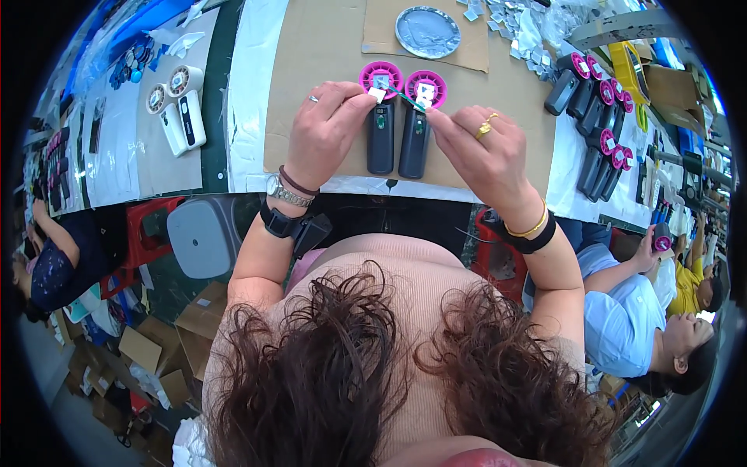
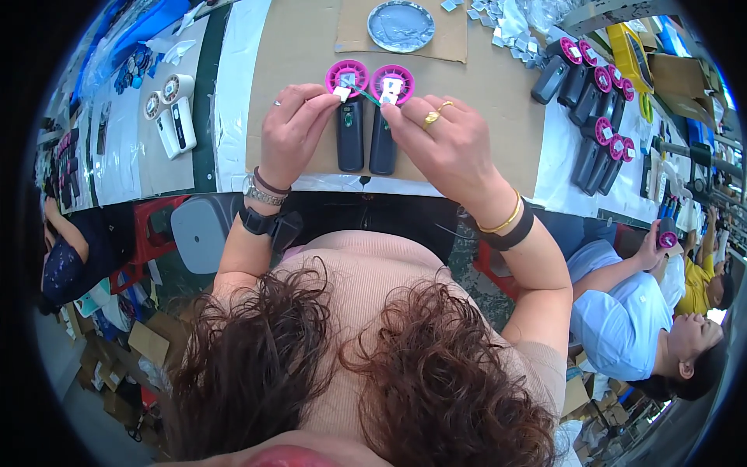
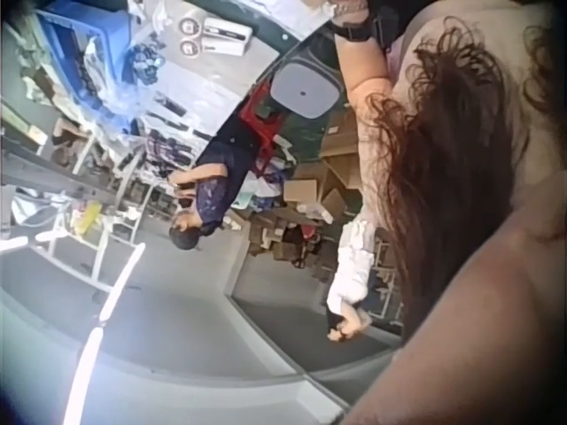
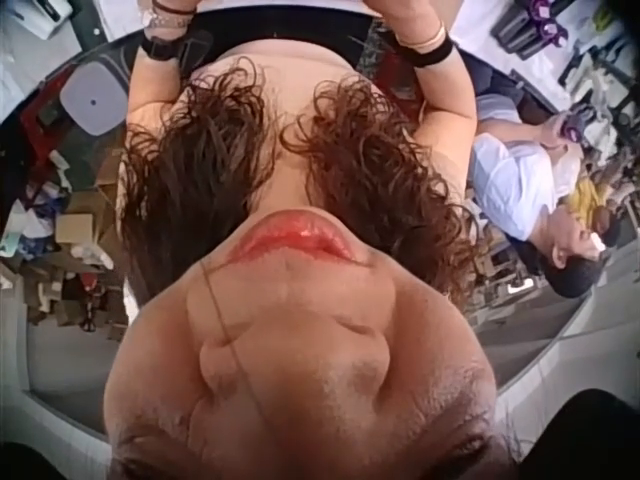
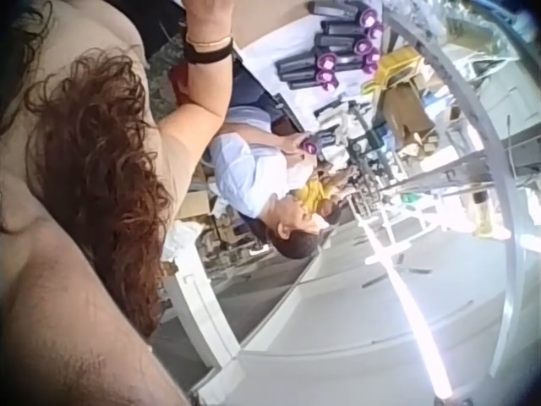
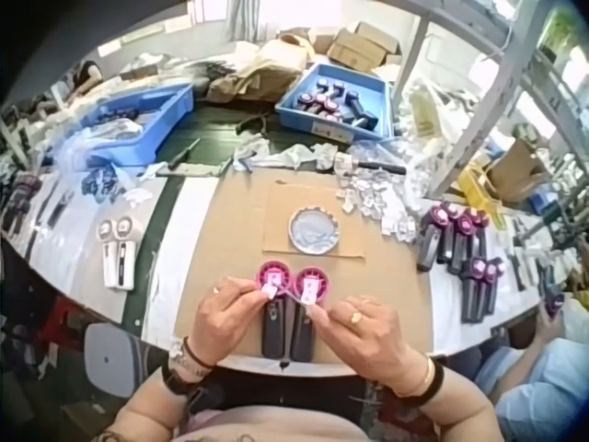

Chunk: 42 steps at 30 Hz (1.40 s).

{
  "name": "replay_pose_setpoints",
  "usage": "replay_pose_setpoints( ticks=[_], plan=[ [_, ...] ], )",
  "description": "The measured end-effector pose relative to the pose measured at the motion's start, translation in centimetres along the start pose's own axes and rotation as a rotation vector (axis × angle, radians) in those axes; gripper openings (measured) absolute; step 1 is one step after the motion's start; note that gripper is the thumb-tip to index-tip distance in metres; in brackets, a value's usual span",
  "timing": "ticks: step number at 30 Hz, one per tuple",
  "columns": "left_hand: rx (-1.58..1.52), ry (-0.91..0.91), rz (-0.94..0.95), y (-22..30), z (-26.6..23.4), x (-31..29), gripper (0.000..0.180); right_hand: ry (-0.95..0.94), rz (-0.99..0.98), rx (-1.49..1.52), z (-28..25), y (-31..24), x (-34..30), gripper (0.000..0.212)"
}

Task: The person applies glue to the center of handheld fans using a thin stick and places small square components onto the glued areas. After pressing the components into place, they move the fans aside and repeat the process with new ones.

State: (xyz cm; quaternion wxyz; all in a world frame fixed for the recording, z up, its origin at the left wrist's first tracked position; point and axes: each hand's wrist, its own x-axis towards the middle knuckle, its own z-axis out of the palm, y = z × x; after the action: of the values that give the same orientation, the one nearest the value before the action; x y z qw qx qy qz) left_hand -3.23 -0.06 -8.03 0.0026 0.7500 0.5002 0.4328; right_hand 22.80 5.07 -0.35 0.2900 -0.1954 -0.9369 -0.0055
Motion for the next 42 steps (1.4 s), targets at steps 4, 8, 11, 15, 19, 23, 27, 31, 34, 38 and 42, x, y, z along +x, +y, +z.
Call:
replay_pose_setpoints(
  ticks=[4,8,11,15,19,23,27,31,34,38,42],
  plan=[
    [0.005,0.021,0.008,-0.1,0.1,0.5,0.024,0.052,0.072,0.061,-0.4,-0.2,-0.4,0.028],
    [0.026,0.047,0.006,-0.3,0.2,0.6,0.021,0.048,0.068,0.098,0.1,0.1,-0.8,0.028],
    [0.034,0.067,-0.001,-0.2,0.3,0.7,0.021,0.051,0.071,0.129,0.2,0.2,-0.8,0.027],
    [0.044,0.095,-0.02,-0.3,0.3,0.6,0.023,0.078,0.066,0.164,0.1,0.6,-1.0,0.026],
    [0.038,0.099,-0.045,0.2,0.0,0.7,0.024,0.104,0.186,0.211,-0.5,0.7,-1.2,0.026],
    [-0.014,0.105,-0.043,1.2,-0.5,1.4,0.022,0.227,0.501,0.255,-1.1,2.5,-1.1,0.022],
    [-0.062,0.095,-0.031,2.2,-1.0,2.4,0.017,0.191,0.407,0.013,0.7,7.8,-1.1,0.017],
    [-0.07,0.069,-0.024,2.6,-1.7,2.8,0.014,-0.154,0.297,-0.222,1.2,9.5,-1.3,0.02],
    [-0.053,0.044,-0.039,2.1,-1.9,2.8,0.012,-0.15,0.314,-0.209,-0.3,10.9,-0.2,0.024],
    [-0.056,0.019,-0.072,1.8,-2.0,3.2,0.011,-0.278,0.472,-0.176,-1.6,18.3,0.9,0.028],
    [-0.069,0.043,-0.073,2.2,-0.9,4.1,0.01,-0.432,0.394,-0.092,3.0,22.7,2.9,0.033]
  ],
)
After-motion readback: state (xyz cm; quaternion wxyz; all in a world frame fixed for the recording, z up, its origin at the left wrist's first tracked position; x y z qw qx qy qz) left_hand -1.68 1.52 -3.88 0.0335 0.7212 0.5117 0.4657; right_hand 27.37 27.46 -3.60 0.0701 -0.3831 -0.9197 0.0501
